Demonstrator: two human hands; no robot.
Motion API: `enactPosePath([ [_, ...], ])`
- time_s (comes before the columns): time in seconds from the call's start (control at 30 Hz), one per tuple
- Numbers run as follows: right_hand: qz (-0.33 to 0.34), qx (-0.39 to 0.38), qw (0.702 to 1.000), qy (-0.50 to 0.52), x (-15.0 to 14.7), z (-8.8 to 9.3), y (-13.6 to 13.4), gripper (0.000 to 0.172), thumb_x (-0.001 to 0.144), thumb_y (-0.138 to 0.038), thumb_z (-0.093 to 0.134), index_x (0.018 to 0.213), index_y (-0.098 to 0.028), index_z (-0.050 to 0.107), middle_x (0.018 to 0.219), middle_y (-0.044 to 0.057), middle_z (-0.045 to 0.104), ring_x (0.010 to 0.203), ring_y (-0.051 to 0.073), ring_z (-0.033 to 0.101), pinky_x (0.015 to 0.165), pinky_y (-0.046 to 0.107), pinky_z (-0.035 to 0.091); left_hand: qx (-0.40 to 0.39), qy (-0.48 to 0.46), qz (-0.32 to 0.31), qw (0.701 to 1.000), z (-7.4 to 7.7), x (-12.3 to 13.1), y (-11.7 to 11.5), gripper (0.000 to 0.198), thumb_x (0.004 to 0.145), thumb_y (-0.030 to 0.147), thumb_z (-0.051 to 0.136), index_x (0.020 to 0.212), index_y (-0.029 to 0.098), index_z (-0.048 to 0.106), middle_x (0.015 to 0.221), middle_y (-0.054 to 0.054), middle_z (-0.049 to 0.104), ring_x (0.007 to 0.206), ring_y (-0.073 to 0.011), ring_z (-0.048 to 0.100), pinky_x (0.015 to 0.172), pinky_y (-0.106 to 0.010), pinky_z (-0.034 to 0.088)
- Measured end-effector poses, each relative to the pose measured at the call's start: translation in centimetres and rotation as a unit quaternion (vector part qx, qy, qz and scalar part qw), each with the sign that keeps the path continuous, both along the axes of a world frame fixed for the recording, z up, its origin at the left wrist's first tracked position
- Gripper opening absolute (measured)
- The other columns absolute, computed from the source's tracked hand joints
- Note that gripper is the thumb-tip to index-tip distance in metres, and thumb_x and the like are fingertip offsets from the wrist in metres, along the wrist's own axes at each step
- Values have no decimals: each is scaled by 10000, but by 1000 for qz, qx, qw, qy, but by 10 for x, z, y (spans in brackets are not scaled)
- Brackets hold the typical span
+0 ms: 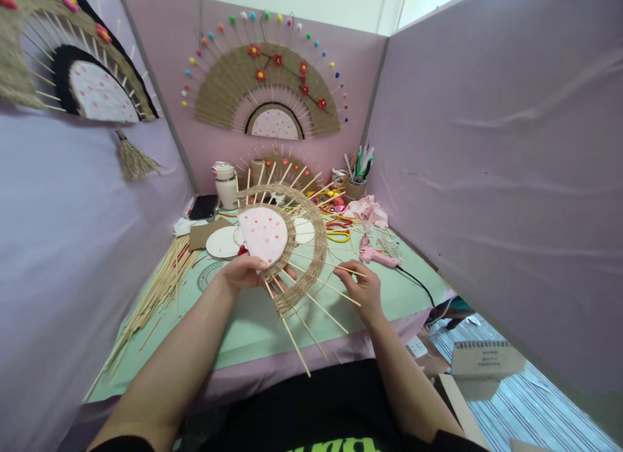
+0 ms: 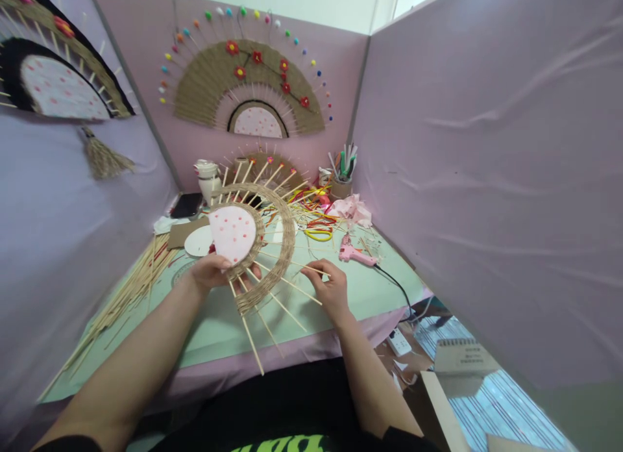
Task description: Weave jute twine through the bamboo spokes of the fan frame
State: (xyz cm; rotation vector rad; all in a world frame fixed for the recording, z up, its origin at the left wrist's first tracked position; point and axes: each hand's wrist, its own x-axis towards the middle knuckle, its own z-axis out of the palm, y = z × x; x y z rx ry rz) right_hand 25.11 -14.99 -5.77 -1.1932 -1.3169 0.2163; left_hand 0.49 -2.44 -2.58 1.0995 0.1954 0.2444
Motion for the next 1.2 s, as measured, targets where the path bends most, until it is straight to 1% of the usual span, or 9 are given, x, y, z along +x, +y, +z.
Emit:
enactPosePath([
  [0.1, -6, 13, 1000, 12, -9, 4, 7, 159, 792, -303, 637, 684, -189, 662, 622, 8, 624, 567, 133, 538, 568, 261, 444, -14, 3, -13, 1000, -2, 5, -4, 397, 665, 298, 630, 1003, 90, 640, 850, -158, 700, 795, -308, 681, 640, -399, 552],
  [0.17, -16, 17, 999, 29, -12, 4, 13, 161, 789, -307, 629, 687, -186, 658, 629, 10, 626, 569, 133, 539, 571, 263, 447, -16, -2, 5, 1000, -2, 6, -5, 355, 661, 259, 626, 981, 105, 646, 843, -142, 699, 829, -305, 673, 674, -408, 549],
  [0.33, -27, 7, 997, 74, -8, 0, 25, 171, 761, -335, 659, 689, -181, 645, 642, 12, 621, 566, 132, 517, 553, 266, 432, -16, -27, 144, 989, 4, 7, -5, 485, 598, 114, 623, 1081, 152, 622, 813, -91, 696, 760, -228, 654, 642, -342, 542],
  [0.43, 8, -4, 997, 72, -5, 3, 28, 158, 762, -323, 665, 691, -183, 648, 650, 8, 612, 574, 128, 508, 558, 264, 422, -29, -41, 189, 981, 9, 6, -5, 525, 550, 110, 650, 1073, 137, 626, 775, -89, 684, 677, -195, 626, 564, -289, 514],
  [0.57, 56, -19, 997, 40, -6, 11, 27, 142, 771, -306, 666, 687, -191, 657, 661, 4, 607, 598, 129, 513, 589, 268, 422, -49, -36, 244, 968, 15, 3, -2, 411, 554, 131, 687, 963, 119, 653, 721, -77, 659, 577, -129, 562, 465, -209, 449],
  [0.8, 25, -11, 999, 27, 3, 10, 27, 121, 769, -299, 679, 731, -193, 638, 707, 7, 627, 624, 132, 516, 623, 275, 431, -25, 15, 401, 915, 26, 3, 5, 324, 580, 107, 728, 891, 113, 640, 718, -45, 634, 573, -110, 569, 409, -158, 416],
  [0.9, 7, -5, 1000, 12, 10, 8, 23, 112, 781, -298, 674, 800, -196, 632, 716, 0, 608, 634, 131, 516, 649, 280, 437, -21, 29, 424, 905, 29, 3, 8, 323, 572, 108, 735, 878, 111, 635, 677, -32, 617, 541, -102, 558, 366, -139, 379],
  [1.07, 59, -7, 997, -38, 15, 12, 10, 143, 807, -260, 645, 929, -207, 591, 766, 3, 608, 712, 149, 569, 719, 302, 463, -40, 21, 423, 905, 32, -1, 12, 277, 573, 95, 723, 834, 93, 630, 636, -11, 592, 455, -50, 477, 331, -114, 331],
  [1.2, 46, 0, 996, -77, 11, 17, 5, 110, 845, -241, 585, 951, -214, 575, 833, 31, 633, 776, 170, 593, 757, 329, 472, -43, 22, 416, 908, 33, -5, 14, 218, 592, 78, 694, 801, 72, 633, 605, -18, 584, 434, -43, 467, 325, -104, 329],
])
